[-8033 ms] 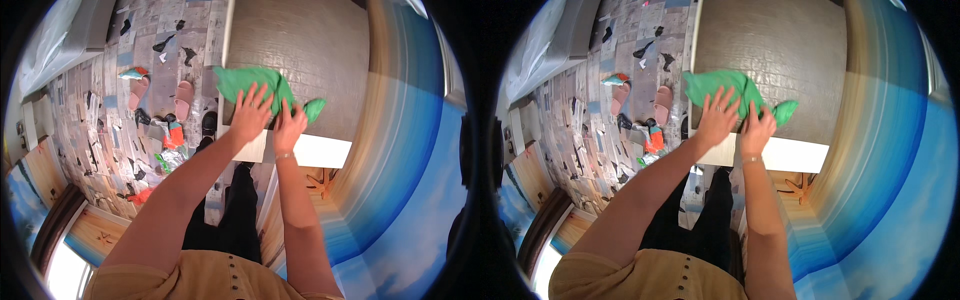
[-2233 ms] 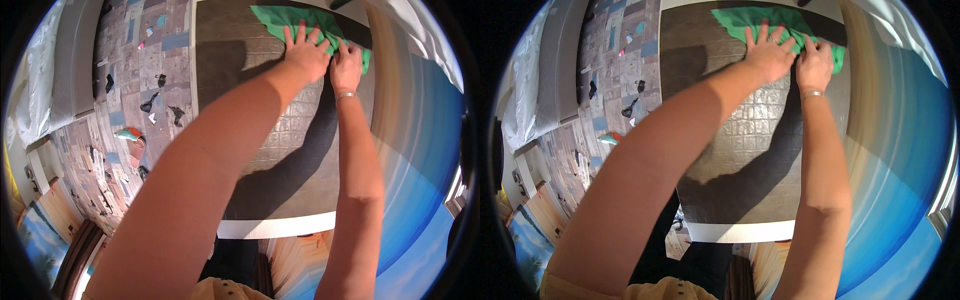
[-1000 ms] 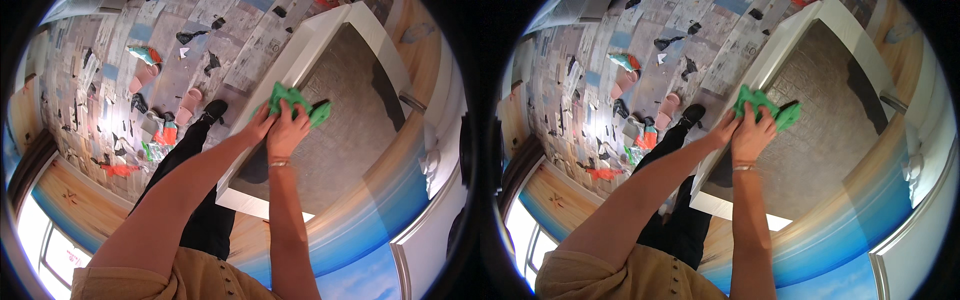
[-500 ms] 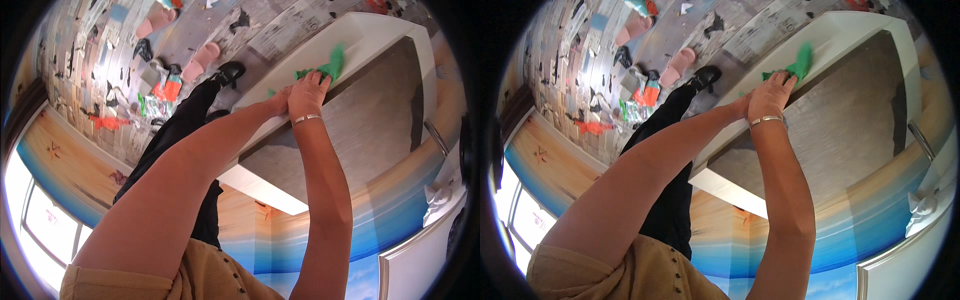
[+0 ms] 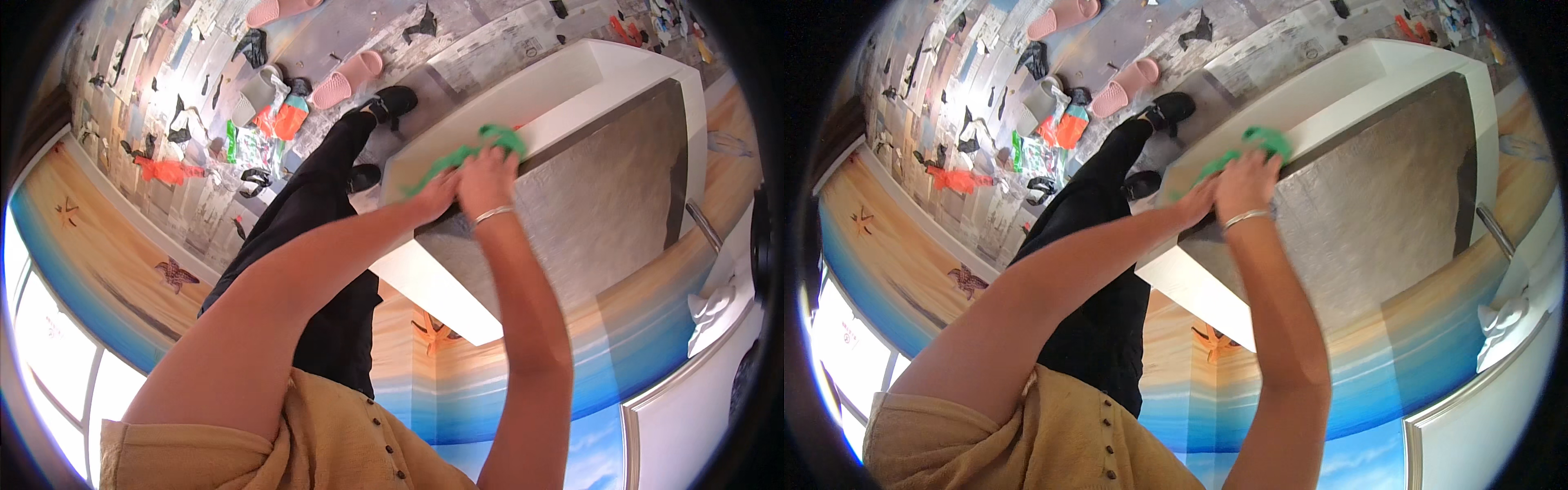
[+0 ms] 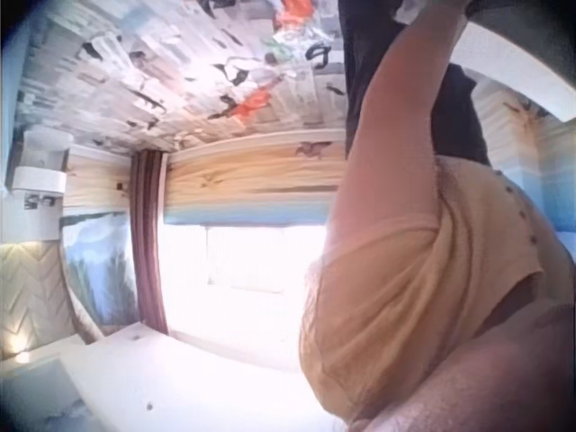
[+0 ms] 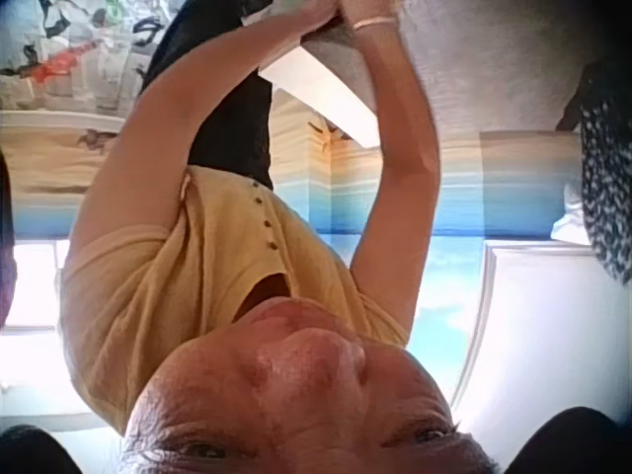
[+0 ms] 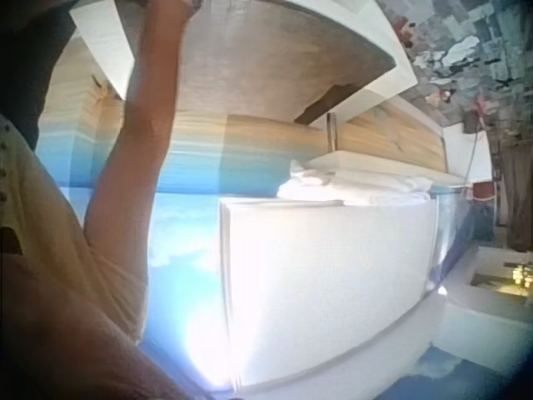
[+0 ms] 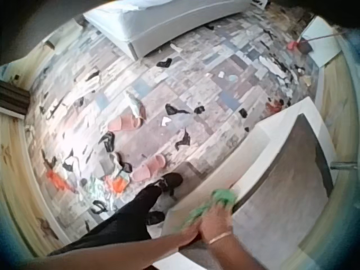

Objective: The person wipes a wall mural and a white cabinet with a green cloth. They move around the room to reach different sections of the wall and furniture, using consistent wiping motions.

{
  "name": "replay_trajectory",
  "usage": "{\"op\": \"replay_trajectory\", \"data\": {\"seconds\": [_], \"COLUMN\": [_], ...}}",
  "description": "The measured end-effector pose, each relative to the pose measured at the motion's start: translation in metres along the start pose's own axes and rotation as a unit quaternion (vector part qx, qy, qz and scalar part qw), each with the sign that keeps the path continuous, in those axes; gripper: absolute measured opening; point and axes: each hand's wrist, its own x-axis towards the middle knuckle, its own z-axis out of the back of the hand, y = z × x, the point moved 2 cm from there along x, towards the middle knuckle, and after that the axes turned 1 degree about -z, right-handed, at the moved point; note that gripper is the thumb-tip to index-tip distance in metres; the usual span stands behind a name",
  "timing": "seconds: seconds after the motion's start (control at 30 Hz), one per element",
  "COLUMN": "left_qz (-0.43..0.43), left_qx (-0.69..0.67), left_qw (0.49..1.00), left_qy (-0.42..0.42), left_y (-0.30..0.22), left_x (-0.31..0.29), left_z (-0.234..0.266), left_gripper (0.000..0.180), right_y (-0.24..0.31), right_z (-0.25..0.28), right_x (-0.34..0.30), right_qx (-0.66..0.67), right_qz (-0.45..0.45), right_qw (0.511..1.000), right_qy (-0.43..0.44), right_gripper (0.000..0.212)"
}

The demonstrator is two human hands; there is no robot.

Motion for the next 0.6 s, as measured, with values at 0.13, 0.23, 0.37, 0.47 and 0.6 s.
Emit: {"op": "replay_trajectory", "data": {"seconds": [0.13,0.23,0.37,0.47,0.6], "left_qz": [0.0,-0.071,0.109,0.168,0.14], "left_qx": [0.122,0.23,0.431,0.332,0.263], "left_qw": [0.992,0.97,0.881,0.923,0.953], "left_qy": [-0.004,-0.027,0.165,0.097,0.047], "left_y": [-0.044,0.013,0.066,0.068,0.051], "left_x": [0.024,0.013,-0.003,-0.031,-0.046], "left_z": [-0.005,0.001,0.022,0.049,0.072], "left_gripper": [0.048,0.049,0.043,0.039,0.038], "right_y": [-0.027,0.017,0.097,0.136,0.164], "right_z": [-0.008,-0.006,-0.039,-0.05,-0.051], "right_x": [0.005,-0.007,-0.028,-0.044,-0.063], "right_qx": [-0.01,-0.049,-0.086,-0.08,-0.108], "right_qz": [-0.038,-0.041,-0.06,-0.057,-0.038], "right_qw": [0.998,0.998,0.994,0.994,0.993], "right_qy": [-0.056,0.001,0.031,0.042,0.024], "right_gripper": [0.033,0.036,0.04,0.041,0.04]}}
